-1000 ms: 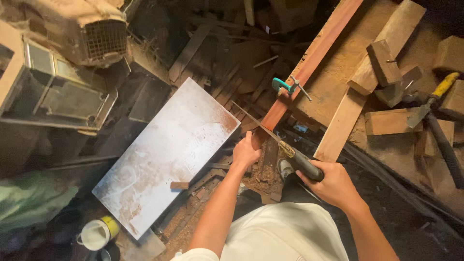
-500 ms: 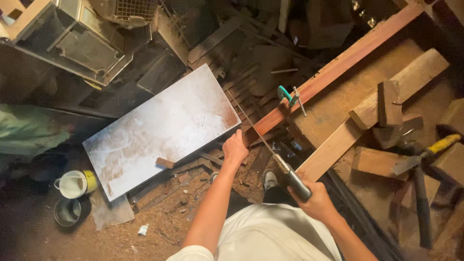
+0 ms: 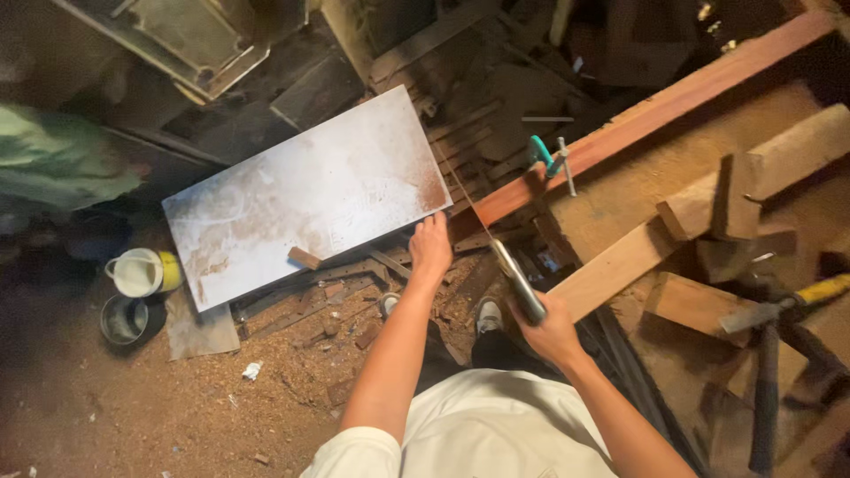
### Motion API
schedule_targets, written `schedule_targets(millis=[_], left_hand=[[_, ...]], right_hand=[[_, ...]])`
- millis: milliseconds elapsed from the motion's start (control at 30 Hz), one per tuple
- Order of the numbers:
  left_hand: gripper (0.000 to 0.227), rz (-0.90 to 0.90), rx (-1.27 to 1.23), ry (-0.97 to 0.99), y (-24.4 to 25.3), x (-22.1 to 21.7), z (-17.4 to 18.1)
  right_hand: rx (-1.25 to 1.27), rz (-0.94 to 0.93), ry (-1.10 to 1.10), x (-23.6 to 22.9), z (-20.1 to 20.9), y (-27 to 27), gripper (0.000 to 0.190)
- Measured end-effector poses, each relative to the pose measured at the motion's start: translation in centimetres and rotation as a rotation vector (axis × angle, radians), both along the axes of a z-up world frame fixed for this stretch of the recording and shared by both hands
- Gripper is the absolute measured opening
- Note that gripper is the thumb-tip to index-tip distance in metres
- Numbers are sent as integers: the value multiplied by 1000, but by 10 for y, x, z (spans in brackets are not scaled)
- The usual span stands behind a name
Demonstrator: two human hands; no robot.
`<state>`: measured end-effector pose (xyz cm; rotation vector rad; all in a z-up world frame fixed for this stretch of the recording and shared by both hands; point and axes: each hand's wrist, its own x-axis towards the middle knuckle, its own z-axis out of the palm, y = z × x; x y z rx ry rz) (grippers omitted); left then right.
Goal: The person uses a hand saw to cut a long wooden plank clamped to a workbench. The person maintains a steady sawing motion throughout the clip, gradually cutting through the wood.
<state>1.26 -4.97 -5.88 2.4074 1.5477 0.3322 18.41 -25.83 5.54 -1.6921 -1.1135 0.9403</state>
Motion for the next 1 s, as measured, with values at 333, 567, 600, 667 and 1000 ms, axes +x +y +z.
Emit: schedule_targets(millis=[333,567,600,667,1000], left_hand=[[22,57,-4,45,7,12,-6],[19,49,10,-3,1,6,5],[20,50,20,-12,-1,4,8],[32,47,22,-17,5,11,10],[42,83,73,60,7,11,-2]], right_hand=[[101,-22,-162,-5,-27,-31,19],[-95,-22,-107,13,-30,-53,14],[-133,-9,-104,12,-27,-62,16],[-93,-23,-68,17,-19,-69,10],[-62,-44,-131,-8,-34,36,18]])
